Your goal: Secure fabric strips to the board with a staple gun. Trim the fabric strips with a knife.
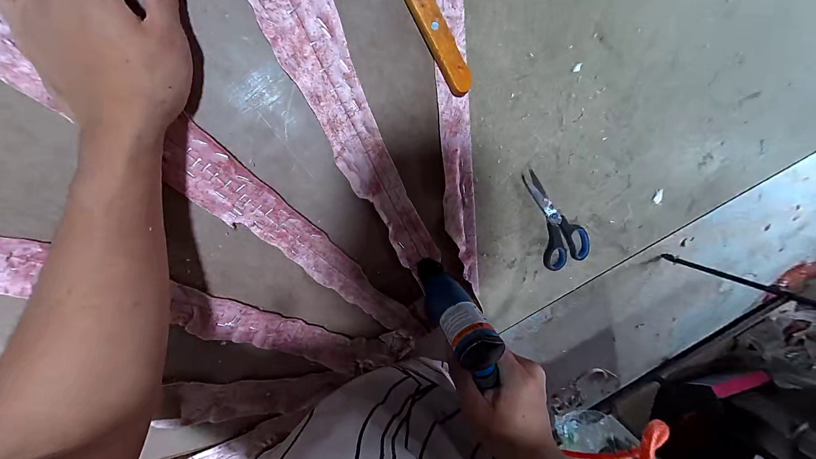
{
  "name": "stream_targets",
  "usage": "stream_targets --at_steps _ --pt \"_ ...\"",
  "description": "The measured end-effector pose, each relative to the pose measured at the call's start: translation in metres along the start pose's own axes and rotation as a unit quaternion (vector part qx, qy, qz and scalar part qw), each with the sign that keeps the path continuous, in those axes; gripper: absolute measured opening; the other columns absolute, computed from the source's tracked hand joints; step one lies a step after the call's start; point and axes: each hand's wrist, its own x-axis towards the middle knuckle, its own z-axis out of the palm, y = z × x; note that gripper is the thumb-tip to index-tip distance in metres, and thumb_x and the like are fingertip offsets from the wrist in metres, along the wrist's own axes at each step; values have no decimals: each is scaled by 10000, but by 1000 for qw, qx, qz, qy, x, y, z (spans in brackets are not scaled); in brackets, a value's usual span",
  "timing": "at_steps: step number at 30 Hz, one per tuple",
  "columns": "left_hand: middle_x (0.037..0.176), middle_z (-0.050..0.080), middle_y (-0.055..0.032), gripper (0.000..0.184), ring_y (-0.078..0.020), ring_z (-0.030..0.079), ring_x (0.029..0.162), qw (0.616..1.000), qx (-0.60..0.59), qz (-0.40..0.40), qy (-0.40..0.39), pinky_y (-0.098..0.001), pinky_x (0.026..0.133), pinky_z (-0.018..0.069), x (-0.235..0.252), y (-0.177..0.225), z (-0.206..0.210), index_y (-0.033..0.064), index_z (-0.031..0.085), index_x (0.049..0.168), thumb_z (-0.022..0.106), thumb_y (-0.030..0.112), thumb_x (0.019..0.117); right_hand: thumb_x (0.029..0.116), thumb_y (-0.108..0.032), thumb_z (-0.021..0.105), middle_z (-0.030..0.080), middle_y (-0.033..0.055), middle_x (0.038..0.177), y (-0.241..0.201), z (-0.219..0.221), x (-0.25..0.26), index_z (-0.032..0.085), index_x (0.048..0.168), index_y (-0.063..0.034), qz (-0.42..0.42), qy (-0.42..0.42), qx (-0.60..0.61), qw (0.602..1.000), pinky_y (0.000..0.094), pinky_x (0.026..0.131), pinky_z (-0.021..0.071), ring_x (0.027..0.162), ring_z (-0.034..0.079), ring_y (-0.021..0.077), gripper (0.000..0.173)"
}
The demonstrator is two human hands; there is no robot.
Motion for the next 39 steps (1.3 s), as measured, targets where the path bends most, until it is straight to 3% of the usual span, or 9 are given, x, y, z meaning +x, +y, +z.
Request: stream_targets --at_steps 6,13,17,20,31,33,35,37,39 --pt "1686 308 -31 778 -235 186 1587 1000 0 18 12 -532 1284 92 3 -4 1 231 352 1614 313 711 1002 908 -459 628 697 -66 704 -2 -2 4 751 1036 -145 28 -25 7 999 266 533 560 613 657 9 360" --pt "1689 301 -25 753 -229 189 1585 1000 -1 22 22 -531 1279 109 3 -4 1 249 363 1604 318 702 1005 894 -448 634 693 -56 692 -3 -2 6 738 1013 -134 34 -29 1 999 262 520 555 597 655 17 351" --pt "1704 260 -64 728 -272 175 1590 998 -16 42 38 -590 1267 116 -2 3 -4 201 338 1617 306 642 1038 884 -339 721 730 77 726 -11 -25 15 736 1064 8 38 -62 38 997 360 576 594 613 699 122 391" --pt "1721 216 -30 722 -277 139 1598 998 19 41 32 -610 1263 103 8 2 -5 194 293 1636 249 623 1057 912 -295 724 703 88 688 -23 -28 48 693 899 1 21 -64 64 996 350 573 582 593 679 122 298" --pt "1706 255 65 605 -206 138 1597 998 -44 33 34 -652 1249 47 152 10 -6 241 347 1616 171 485 1092 951 -408 702 697 -14 723 -150 -30 207 731 925 -90 -128 45 -25 990 308 524 572 603 659 64 320" --pt "1688 302 68 562 -186 176 1588 996 -74 36 43 -630 1259 61 152 6 -8 241 398 1591 204 432 1099 965 -429 675 697 -38 732 -171 -28 243 713 1017 -91 -182 69 -29 980 297 508 579 598 659 46 344" --pt "1683 315 63 527 -191 185 1587 995 -86 40 38 -624 1265 68 149 4 -11 237 410 1584 254 384 1102 970 -366 653 716 -47 835 -194 -26 281 544 1348 -108 -217 59 -8 974 315 522 623 633 693 57 471" --pt "1703 268 48 530 -219 151 1596 996 -72 46 19 -643 1259 60 146 2 -11 218 371 1602 262 371 1107 948 -274 673 724 -7 906 -225 -26 317 225 1608 -282 -180 13 40 983 385 494 633 599 704 144 798" --pt "1717 230 36 555 -233 120 1602 997 -57 53 11 -656 1256 52 145 1 -12 195 326 1624 230 386 1112 965 -235 685 709 53 899 -255 -23 349 35 1637 -444 -159 -7 62 985 445 442 610 531 676 218 958"
